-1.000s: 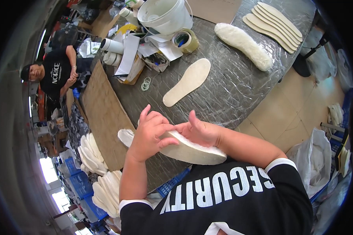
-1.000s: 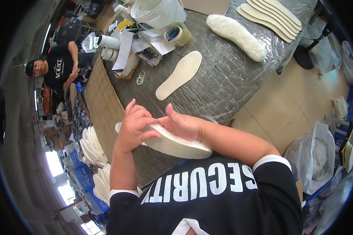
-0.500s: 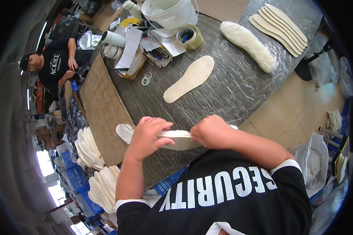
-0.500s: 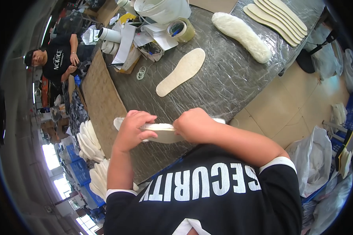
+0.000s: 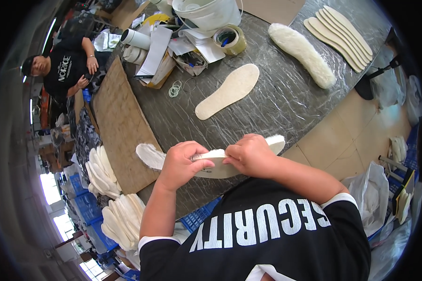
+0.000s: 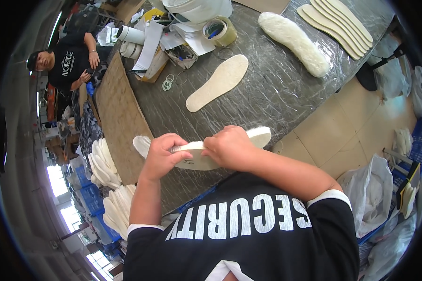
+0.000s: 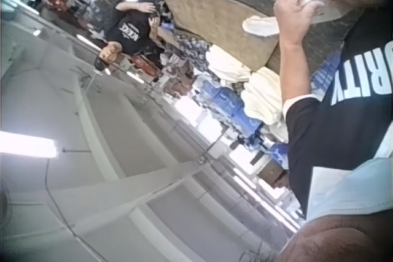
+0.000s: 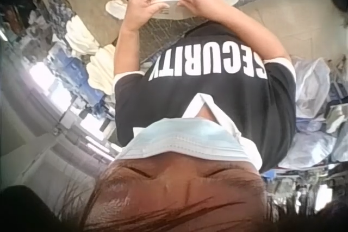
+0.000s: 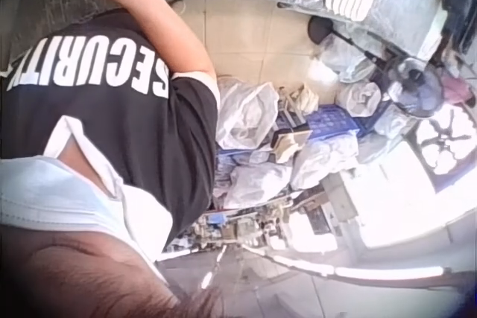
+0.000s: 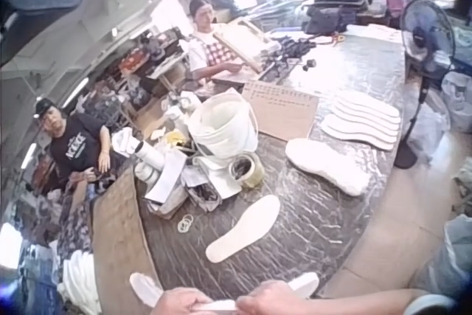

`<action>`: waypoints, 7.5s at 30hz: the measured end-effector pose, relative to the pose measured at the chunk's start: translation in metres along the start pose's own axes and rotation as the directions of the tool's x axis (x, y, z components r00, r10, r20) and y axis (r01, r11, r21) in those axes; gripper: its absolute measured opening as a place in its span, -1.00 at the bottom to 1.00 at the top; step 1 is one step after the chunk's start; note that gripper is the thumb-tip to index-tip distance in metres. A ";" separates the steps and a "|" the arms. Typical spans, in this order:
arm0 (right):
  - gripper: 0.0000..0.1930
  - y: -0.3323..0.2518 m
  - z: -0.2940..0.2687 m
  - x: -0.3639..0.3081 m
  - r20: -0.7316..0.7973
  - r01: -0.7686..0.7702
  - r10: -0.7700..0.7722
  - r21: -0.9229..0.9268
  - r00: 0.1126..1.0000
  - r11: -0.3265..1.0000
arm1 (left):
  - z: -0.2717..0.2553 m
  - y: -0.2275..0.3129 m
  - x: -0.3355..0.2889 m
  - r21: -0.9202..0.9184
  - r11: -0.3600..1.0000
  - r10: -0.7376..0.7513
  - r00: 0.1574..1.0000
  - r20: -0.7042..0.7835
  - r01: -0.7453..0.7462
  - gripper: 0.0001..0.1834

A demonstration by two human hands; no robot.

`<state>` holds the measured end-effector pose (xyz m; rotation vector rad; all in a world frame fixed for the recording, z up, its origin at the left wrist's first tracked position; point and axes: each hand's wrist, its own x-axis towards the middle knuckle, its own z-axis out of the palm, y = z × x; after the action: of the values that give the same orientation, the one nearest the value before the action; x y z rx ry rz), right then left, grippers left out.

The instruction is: Sorting and organizing white furry insoles on a wooden board at a shoe manufacturing facility.

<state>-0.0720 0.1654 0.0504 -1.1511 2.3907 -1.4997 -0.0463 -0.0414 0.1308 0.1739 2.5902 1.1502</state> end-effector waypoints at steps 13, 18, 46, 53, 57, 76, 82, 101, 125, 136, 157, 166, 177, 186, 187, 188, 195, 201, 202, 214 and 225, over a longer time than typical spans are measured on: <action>-0.71 0.025 -0.034 -0.026 0.293 -0.271 0.303 -0.146 0.907 0.951 | -0.021 -0.047 -0.022 -0.344 0.931 -0.159 0.984 -0.077 0.123 -0.71; -0.77 0.036 -0.029 -0.033 0.246 -0.180 0.238 -0.237 0.940 0.955 | 0.016 -0.015 0.005 0.364 0.913 0.185 0.982 0.038 -0.186 -0.46; -0.71 0.097 -0.059 -0.065 0.252 -0.622 0.598 0.545 0.761 0.562 | 0.101 -0.057 0.013 -0.258 0.964 -0.041 0.994 0.098 0.066 -0.89; -0.83 0.094 -0.041 -0.068 0.135 -0.535 0.636 0.687 0.760 0.493 | 0.105 -0.077 0.002 -0.094 0.995 -0.007 0.988 0.154 0.021 -0.86; -0.82 0.099 -0.038 -0.066 0.103 -0.543 0.681 0.693 0.725 0.473 | 0.106 -0.069 0.015 0.102 0.991 0.069 0.990 0.122 -0.082 -0.66; -0.61 0.085 -0.010 -0.034 -0.069 -0.317 0.693 0.854 0.718 0.413 | 0.114 -0.066 0.090 -0.731 0.635 -0.086 0.962 0.258 0.252 -0.80; -0.22 0.068 0.004 -0.026 0.080 -0.317 0.522 0.867 0.849 0.385 | 0.114 -0.073 0.095 -0.850 0.487 -0.042 0.978 0.204 0.199 -0.69; -0.29 0.052 0.013 -0.013 0.063 -0.222 0.304 0.821 0.951 0.525 | 0.052 -0.041 0.103 -0.366 0.788 0.451 0.869 -0.204 -0.495 -0.70; -0.87 0.037 0.010 -0.013 -0.103 -0.215 0.547 0.847 0.831 0.486 | 0.049 -0.042 0.083 -0.808 0.587 0.135 0.990 0.033 -0.053 -0.60; -0.88 0.016 -0.006 -0.020 -0.249 -0.068 0.330 0.697 0.911 0.714 | 0.057 -0.006 0.056 -0.509 0.806 0.279 0.952 -0.122 -0.301 -0.80; -0.40 0.037 0.030 -0.042 0.214 -0.111 0.523 0.969 0.825 -0.220 | 0.108 -0.049 0.044 -0.866 0.413 -0.076 0.959 0.274 0.280 -0.59; -0.33 0.020 0.047 -0.035 0.233 -0.213 0.453 0.972 0.861 -0.096 | 0.107 -0.047 0.026 -0.932 0.319 -0.200 0.973 0.111 0.172 -0.58; -0.41 -0.019 0.081 -0.004 0.139 -0.353 0.460 0.836 0.877 0.420 | 0.075 -0.074 -0.003 -0.967 0.253 -0.298 0.954 -0.044 0.034 -0.57; -0.31 -0.052 0.139 0.057 0.450 -0.362 0.306 0.882 0.839 -0.302 | 0.033 -0.109 -0.032 -0.434 0.899 -0.357 0.672 -0.649 0.058 -0.49; -0.31 -0.049 0.140 0.060 0.441 -0.356 0.318 0.888 0.839 -0.291 | 0.026 -0.101 -0.037 -0.439 0.897 -0.350 0.680 -0.644 0.046 -0.49; -0.31 -0.052 0.145 0.063 0.465 -0.352 0.301 0.864 0.833 -0.359 | 0.018 -0.095 -0.047 -0.198 0.978 -0.097 0.697 -0.711 -0.067 -0.48; -0.51 -0.085 0.195 0.082 0.363 -0.233 0.357 0.904 0.861 -0.358 | 0.008 -0.121 -0.082 0.022 0.978 0.187 0.812 -0.553 -0.209 -0.45; -0.39 -0.081 0.205 0.083 -0.035 -0.053 0.097 0.635 0.995 0.770 | -0.017 -0.117 -0.109 -0.130 0.881 0.308 0.759 -0.573 -0.455 -0.36; -0.41 -0.087 0.203 0.087 -0.059 -0.057 0.107 0.552 0.993 0.832 | -0.022 -0.117 -0.116 -0.168 0.871 0.295 0.765 -0.572 -0.462 -0.33; -0.22 -0.094 0.210 0.097 0.349 -0.386 0.485 0.922 0.802 -0.025 | -0.028 -0.132 -0.096 -0.056 0.914 0.299 0.760 -0.577 -0.402 -0.22; -0.32 -0.100 0.179 0.108 0.351 -0.351 0.113 0.936 0.929 -0.021 | -0.052 -0.120 -0.088 0.157 0.907 0.417 0.783 -0.461 -0.391 0.28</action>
<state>-0.0148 -0.0582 0.0715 -0.3483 0.6483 -2.0960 0.0221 -0.1789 0.0952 0.5444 3.1364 1.4202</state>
